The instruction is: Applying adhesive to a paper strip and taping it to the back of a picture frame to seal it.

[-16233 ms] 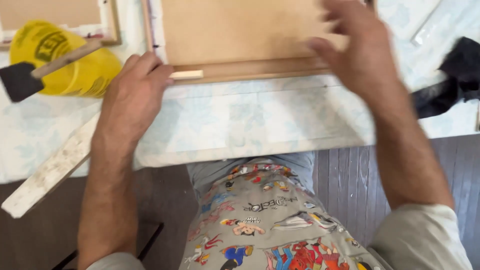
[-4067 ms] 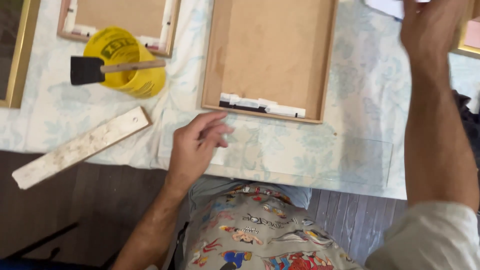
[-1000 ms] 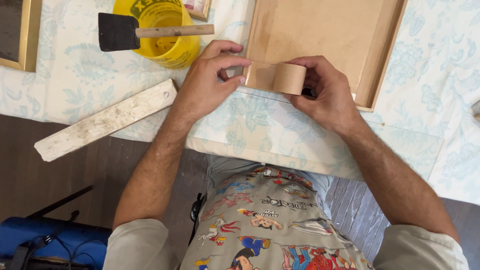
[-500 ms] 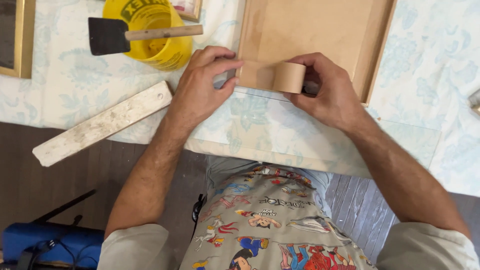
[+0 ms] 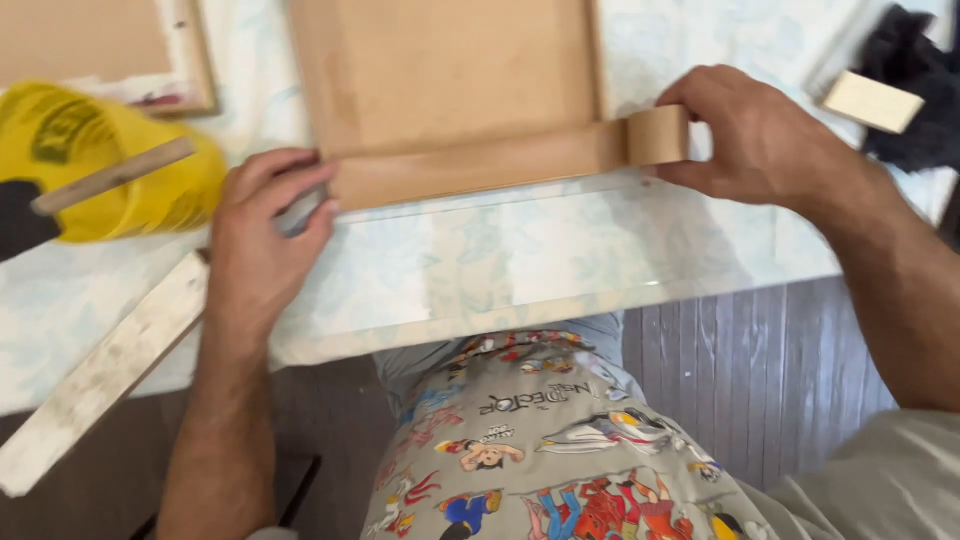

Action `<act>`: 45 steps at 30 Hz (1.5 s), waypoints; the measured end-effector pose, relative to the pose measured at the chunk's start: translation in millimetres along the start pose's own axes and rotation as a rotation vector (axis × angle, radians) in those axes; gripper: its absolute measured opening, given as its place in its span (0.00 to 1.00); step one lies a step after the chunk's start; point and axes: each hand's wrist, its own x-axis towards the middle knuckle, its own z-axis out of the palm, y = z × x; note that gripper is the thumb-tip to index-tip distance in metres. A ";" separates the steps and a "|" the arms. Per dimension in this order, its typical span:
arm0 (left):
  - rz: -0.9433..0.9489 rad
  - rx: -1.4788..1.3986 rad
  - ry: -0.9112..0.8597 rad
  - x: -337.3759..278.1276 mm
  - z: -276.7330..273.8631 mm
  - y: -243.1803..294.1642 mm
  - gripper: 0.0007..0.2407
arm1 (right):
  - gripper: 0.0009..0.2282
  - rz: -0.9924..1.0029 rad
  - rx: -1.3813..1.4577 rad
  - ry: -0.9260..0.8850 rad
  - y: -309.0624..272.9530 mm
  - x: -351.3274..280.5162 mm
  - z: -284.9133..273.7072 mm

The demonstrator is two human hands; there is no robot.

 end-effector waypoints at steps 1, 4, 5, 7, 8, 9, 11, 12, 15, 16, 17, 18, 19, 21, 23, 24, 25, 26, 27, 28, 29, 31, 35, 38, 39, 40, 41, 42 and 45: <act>-0.024 0.006 -0.005 0.7 -1.0 3.1 0.14 | 0.24 0.034 -0.042 -0.059 3.2 0.2 1.0; -0.056 0.024 -0.020 2.3 -2.8 9.2 0.15 | 0.26 0.081 -0.077 -0.135 0.3 -0.6 1.0; -0.079 0.047 -0.021 1.0 -4.6 11.1 0.15 | 0.26 0.073 -0.069 -0.158 -3.2 1.1 1.4; -0.087 0.042 -0.029 2.7 -4.8 14.5 0.15 | 0.25 0.097 -0.085 -0.184 -8.4 2.7 -1.9; -0.101 0.040 -0.033 2.7 -5.6 16.0 0.15 | 0.25 0.115 -0.102 -0.214 -11.5 4.1 -3.2; -0.100 0.040 -0.035 2.4 -5.2 15.8 0.15 | 0.25 0.117 -0.100 -0.213 -11.9 4.4 -3.1; -0.116 0.038 -0.034 1.6 -5.1 15.3 0.14 | 0.24 0.122 -0.117 -0.237 -13.2 5.6 -3.4; -0.116 0.038 -0.035 1.8 -5.0 15.4 0.14 | 0.24 0.123 -0.116 -0.237 -14.0 6.1 -4.2; -0.108 0.039 -0.032 1.1 -4.7 15.3 0.15 | 0.24 0.118 -0.126 -0.257 -13.7 8.2 -3.4; -0.108 0.043 -0.032 0.8 -4.6 15.1 0.15 | 0.23 0.034 -0.160 -0.231 -11.6 9.5 -1.4; -0.107 0.047 -0.032 0.5 -4.7 14.9 0.14 | 0.23 -0.049 -0.194 -0.204 -9.5 10.8 0.8; -0.107 0.047 -0.033 0.2 -4.7 14.5 0.14 | 0.23 -0.048 -0.193 -0.204 -10.4 13.0 1.2; -0.097 0.058 -0.035 0.1 -4.7 13.8 0.15 | 0.21 -0.052 -0.239 -0.234 -11.5 15.4 1.4; -0.088 0.068 -0.037 0.1 -4.8 13.1 0.15 | 0.20 -0.054 -0.284 -0.264 -12.3 18.2 0.6; -0.088 0.068 -0.032 0.1 -4.6 13.4 0.15 | 0.20 -0.126 -0.259 -0.217 -11.6 18.5 -1.1; -0.089 0.066 -0.034 -0.8 -4.6 12.9 0.15 | 0.20 -0.125 -0.258 -0.220 -13.9 19.4 -2.4; -0.082 0.071 -0.031 -0.9 -4.4 12.3 0.15 | 0.20 -0.074 -0.287 -0.270 -16.0 20.3 -4.4; -0.075 0.076 -0.028 -1.1 -4.1 11.8 0.15 | 0.19 -0.024 -0.315 -0.321 -18.0 21.2 -6.3; -0.076 0.074 -0.028 -1.2 -3.9 12.1 0.15 | 0.19 -0.023 -0.315 -0.323 -18.1 21.1 -6.2; -0.079 0.070 -0.024 -1.4 -3.7 12.4 0.15 | 0.20 0.011 -0.303 -0.329 -18.2 20.9 -6.1; -0.081 0.068 -0.018 -1.4 -3.8 12.7 0.15 | 0.21 0.043 -0.291 -0.335 -18.2 21.4 -6.1; -0.076 0.068 -0.016 -1.7 -3.3 10.8 0.15 | 0.20 0.062 -0.281 -0.340 -21.0 20.3 -8.9; -0.065 0.069 -0.019 -1.7 -3.8 10.5 0.15 | 0.20 0.018 -0.310 -0.299 -14.0 17.4 -2.4; -0.055 0.073 -0.010 -1.7 -2.9 9.8 0.14 | 0.19 0.037 -0.319 -0.349 -23.3 21.2 -7.1; -0.057 0.073 -0.011 -1.6 -3.0 10.7 0.14 | 0.19 0.036 -0.318 -0.350 -22.7 21.7 -5.2; -0.067 0.080 -0.019 -1.4 -3.1 11.3 0.15 | 0.18 -0.008 -0.369 -0.343 -22.1 22.4 -3.2; -0.077 0.087 -0.027 -0.9 -3.6 11.6 0.15 | 0.18 -0.052 -0.419 -0.335 -21.7 23.7 -1.1; -0.078 0.088 -0.027 -1.3 -3.4 11.1 0.15 | 0.18 -0.053 -0.418 -0.336 -24.5 23.7 -2.1; -0.067 0.101 -0.038 -1.2 -3.8 8.9 0.15 | 0.18 -0.079 -0.486 -0.337 -35.3 27.2 -7.0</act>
